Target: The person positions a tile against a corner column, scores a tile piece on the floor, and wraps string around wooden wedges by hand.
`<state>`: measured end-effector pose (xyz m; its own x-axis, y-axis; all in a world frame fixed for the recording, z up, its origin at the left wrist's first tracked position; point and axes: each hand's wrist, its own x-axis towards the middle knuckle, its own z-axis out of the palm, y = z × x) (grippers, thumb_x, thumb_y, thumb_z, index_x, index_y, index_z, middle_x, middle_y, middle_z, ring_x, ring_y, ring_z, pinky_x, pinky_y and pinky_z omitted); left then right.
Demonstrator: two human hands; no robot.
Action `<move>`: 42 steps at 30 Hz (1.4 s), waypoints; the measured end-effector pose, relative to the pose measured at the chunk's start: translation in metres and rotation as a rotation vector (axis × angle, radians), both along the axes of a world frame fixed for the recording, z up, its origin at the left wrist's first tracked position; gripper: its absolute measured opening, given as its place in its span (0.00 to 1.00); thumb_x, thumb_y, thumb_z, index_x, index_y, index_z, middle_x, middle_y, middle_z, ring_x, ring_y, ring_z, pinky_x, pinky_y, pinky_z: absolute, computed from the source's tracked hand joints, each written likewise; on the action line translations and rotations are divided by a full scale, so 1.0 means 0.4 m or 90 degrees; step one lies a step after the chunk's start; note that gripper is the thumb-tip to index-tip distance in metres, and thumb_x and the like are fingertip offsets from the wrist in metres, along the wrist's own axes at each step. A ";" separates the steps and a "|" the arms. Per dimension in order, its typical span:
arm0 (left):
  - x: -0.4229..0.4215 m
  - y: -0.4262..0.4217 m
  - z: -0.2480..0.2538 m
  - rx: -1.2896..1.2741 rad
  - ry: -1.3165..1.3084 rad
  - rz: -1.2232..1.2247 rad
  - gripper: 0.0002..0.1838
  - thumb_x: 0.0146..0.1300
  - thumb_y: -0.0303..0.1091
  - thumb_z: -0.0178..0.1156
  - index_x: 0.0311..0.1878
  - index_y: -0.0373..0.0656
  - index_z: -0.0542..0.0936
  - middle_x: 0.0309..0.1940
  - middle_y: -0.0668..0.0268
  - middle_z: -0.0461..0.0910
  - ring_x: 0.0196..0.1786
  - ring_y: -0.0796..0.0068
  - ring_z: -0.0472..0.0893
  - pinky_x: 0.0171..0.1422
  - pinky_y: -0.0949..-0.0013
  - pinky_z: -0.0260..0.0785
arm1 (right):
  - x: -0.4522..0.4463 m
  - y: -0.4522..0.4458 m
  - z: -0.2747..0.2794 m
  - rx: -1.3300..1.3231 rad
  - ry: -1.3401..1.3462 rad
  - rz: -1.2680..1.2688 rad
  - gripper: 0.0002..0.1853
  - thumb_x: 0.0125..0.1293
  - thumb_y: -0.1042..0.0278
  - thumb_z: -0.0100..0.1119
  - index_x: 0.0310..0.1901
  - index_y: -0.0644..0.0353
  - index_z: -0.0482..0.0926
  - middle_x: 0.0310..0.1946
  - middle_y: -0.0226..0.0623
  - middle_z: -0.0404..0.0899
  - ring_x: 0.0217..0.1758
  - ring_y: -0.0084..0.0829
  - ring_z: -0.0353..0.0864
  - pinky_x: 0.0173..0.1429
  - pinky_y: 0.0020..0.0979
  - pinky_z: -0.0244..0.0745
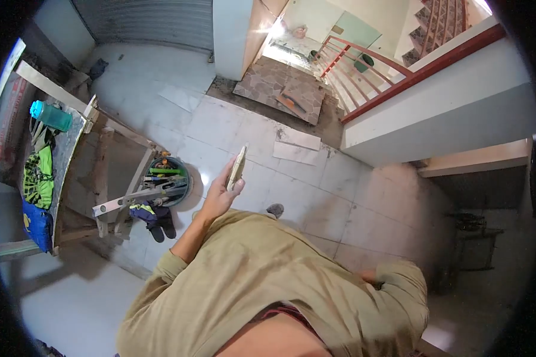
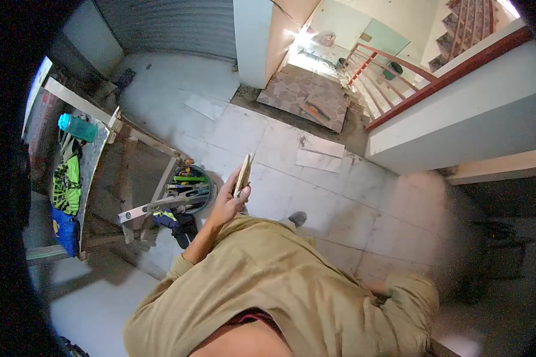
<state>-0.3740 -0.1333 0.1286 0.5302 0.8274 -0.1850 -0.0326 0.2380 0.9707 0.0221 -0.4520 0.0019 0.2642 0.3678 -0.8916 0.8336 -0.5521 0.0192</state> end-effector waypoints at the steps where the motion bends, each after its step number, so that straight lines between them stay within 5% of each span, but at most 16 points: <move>1: -0.003 0.000 0.008 -0.007 0.000 0.005 0.34 0.68 0.35 0.60 0.75 0.45 0.60 0.52 0.67 0.74 0.47 0.79 0.73 0.49 0.74 0.69 | 0.005 0.032 0.014 0.002 0.002 0.023 0.18 0.67 0.57 0.55 0.54 0.56 0.78 0.50 0.43 0.79 0.51 0.38 0.78 0.56 0.38 0.73; 4: -0.006 0.012 -0.008 -0.036 -0.016 0.044 0.34 0.67 0.34 0.60 0.75 0.47 0.61 0.46 0.70 0.74 0.37 0.84 0.70 0.37 0.78 0.66 | 0.027 0.129 0.075 0.005 -0.008 0.104 0.18 0.68 0.57 0.55 0.54 0.57 0.78 0.50 0.43 0.79 0.50 0.38 0.78 0.56 0.37 0.74; 7: -0.007 0.040 -0.044 -0.017 -0.029 0.058 0.33 0.68 0.33 0.60 0.74 0.46 0.60 0.38 0.71 0.74 0.32 0.83 0.71 0.34 0.78 0.66 | 0.069 0.358 0.332 0.150 -0.094 0.181 0.18 0.68 0.57 0.55 0.53 0.58 0.78 0.50 0.42 0.79 0.50 0.37 0.78 0.56 0.36 0.74; 10: 0.009 0.072 -0.034 0.012 -0.034 0.039 0.28 0.68 0.35 0.61 0.69 0.42 0.65 0.36 0.70 0.75 0.31 0.82 0.73 0.34 0.76 0.67 | 0.092 0.457 0.743 0.847 -0.222 -0.105 0.18 0.69 0.57 0.54 0.52 0.60 0.77 0.47 0.40 0.79 0.48 0.35 0.78 0.54 0.37 0.74; 12: 0.022 0.087 0.009 0.036 0.004 0.013 0.31 0.69 0.35 0.60 0.73 0.44 0.62 0.36 0.70 0.75 0.31 0.81 0.73 0.35 0.75 0.67 | 0.107 0.349 0.897 1.325 0.403 -0.372 0.23 0.65 0.57 0.61 0.57 0.63 0.73 0.45 0.39 0.78 0.41 0.31 0.73 0.48 0.32 0.70; 14: 0.034 0.104 0.022 0.047 0.010 -0.006 0.33 0.69 0.35 0.59 0.74 0.45 0.59 0.37 0.69 0.75 0.31 0.80 0.73 0.35 0.74 0.67 | 0.014 0.243 0.992 1.413 0.722 -0.032 0.16 0.63 0.64 0.62 0.51 0.61 0.77 0.44 0.39 0.81 0.43 0.29 0.78 0.48 0.30 0.74; 15: 0.044 0.110 0.026 0.051 0.014 -0.017 0.33 0.69 0.35 0.59 0.75 0.45 0.58 0.37 0.69 0.75 0.31 0.80 0.74 0.35 0.74 0.68 | -0.033 0.190 1.039 1.368 0.905 0.150 0.13 0.62 0.67 0.62 0.47 0.60 0.79 0.43 0.39 0.82 0.44 0.28 0.80 0.48 0.29 0.77; 17: 0.069 0.113 0.037 0.068 -0.004 -0.044 0.34 0.69 0.34 0.59 0.75 0.48 0.58 0.40 0.69 0.76 0.30 0.82 0.73 0.33 0.76 0.67 | -0.050 0.159 1.044 1.266 0.929 0.349 0.11 0.63 0.68 0.61 0.46 0.61 0.80 0.41 0.42 0.83 0.44 0.31 0.82 0.50 0.29 0.78; 21: 0.087 0.100 0.095 0.058 -0.011 -0.151 0.33 0.71 0.37 0.56 0.75 0.48 0.56 0.41 0.64 0.77 0.32 0.78 0.77 0.35 0.72 0.72 | -0.065 0.219 1.067 1.065 0.848 0.424 0.16 0.62 0.65 0.62 0.49 0.61 0.79 0.43 0.43 0.82 0.47 0.35 0.81 0.54 0.34 0.75; 26: 0.107 0.074 0.141 -0.130 -0.121 -0.217 0.34 0.72 0.36 0.53 0.77 0.52 0.51 0.43 0.58 0.78 0.34 0.71 0.81 0.36 0.68 0.76 | -0.127 0.464 1.033 0.900 0.509 0.324 0.21 0.61 0.61 0.63 0.54 0.62 0.77 0.46 0.44 0.82 0.52 0.39 0.80 0.60 0.39 0.73; 30: 0.105 0.052 0.157 -0.203 -0.200 -0.252 0.33 0.72 0.36 0.54 0.76 0.50 0.52 0.44 0.57 0.77 0.40 0.68 0.81 0.38 0.66 0.78 | -0.192 0.682 0.610 1.122 -0.027 0.172 0.25 0.60 0.60 0.69 0.55 0.66 0.76 0.42 0.38 0.82 0.54 0.36 0.78 0.62 0.36 0.71; 31: 0.101 0.044 0.173 -0.192 -0.167 -0.245 0.33 0.72 0.35 0.54 0.76 0.48 0.53 0.44 0.58 0.77 0.43 0.68 0.80 0.39 0.65 0.79 | -0.282 0.692 0.552 1.073 0.410 -0.214 0.23 0.64 0.58 0.66 0.51 0.69 0.77 0.42 0.36 0.80 0.56 0.31 0.76 0.63 0.34 0.70; 34: 0.084 0.037 0.160 -0.116 -0.123 -0.236 0.33 0.70 0.33 0.54 0.75 0.46 0.54 0.45 0.59 0.77 0.42 0.69 0.80 0.40 0.64 0.79 | -0.357 0.668 0.436 0.812 0.627 -0.369 0.17 0.69 0.57 0.62 0.43 0.67 0.79 0.30 0.31 0.78 0.39 0.22 0.78 0.45 0.25 0.73; 36: 0.040 0.042 0.148 -0.097 -0.066 -0.278 0.31 0.67 0.36 0.58 0.72 0.45 0.62 0.42 0.62 0.78 0.40 0.72 0.79 0.41 0.65 0.78 | -0.367 0.640 0.468 0.645 0.688 -0.426 0.16 0.70 0.58 0.59 0.41 0.66 0.79 0.23 0.28 0.75 0.26 0.17 0.75 0.33 0.19 0.70; 37: 0.008 0.053 0.141 -0.085 -0.042 -0.339 0.31 0.66 0.38 0.59 0.71 0.44 0.64 0.41 0.62 0.79 0.39 0.73 0.79 0.41 0.67 0.78 | -0.386 0.641 0.490 0.742 0.709 -0.553 0.13 0.72 0.61 0.57 0.36 0.63 0.79 0.15 0.20 0.66 0.15 0.11 0.60 0.20 0.17 0.55; 42: -0.025 0.067 0.128 -0.160 -0.152 -0.298 0.32 0.65 0.44 0.62 0.67 0.35 0.68 0.30 0.61 0.80 0.27 0.75 0.79 0.33 0.73 0.73 | -0.350 0.680 0.406 0.817 0.452 -0.386 0.14 0.70 0.63 0.56 0.33 0.64 0.83 0.19 0.21 0.69 0.22 0.14 0.59 0.26 0.22 0.56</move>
<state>-0.3842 -0.1066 0.1799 0.8802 0.4408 -0.1759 -0.0795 0.5022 0.8611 -0.1181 -0.1799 0.1642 0.3271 0.9411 -0.0856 0.1291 -0.1342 -0.9825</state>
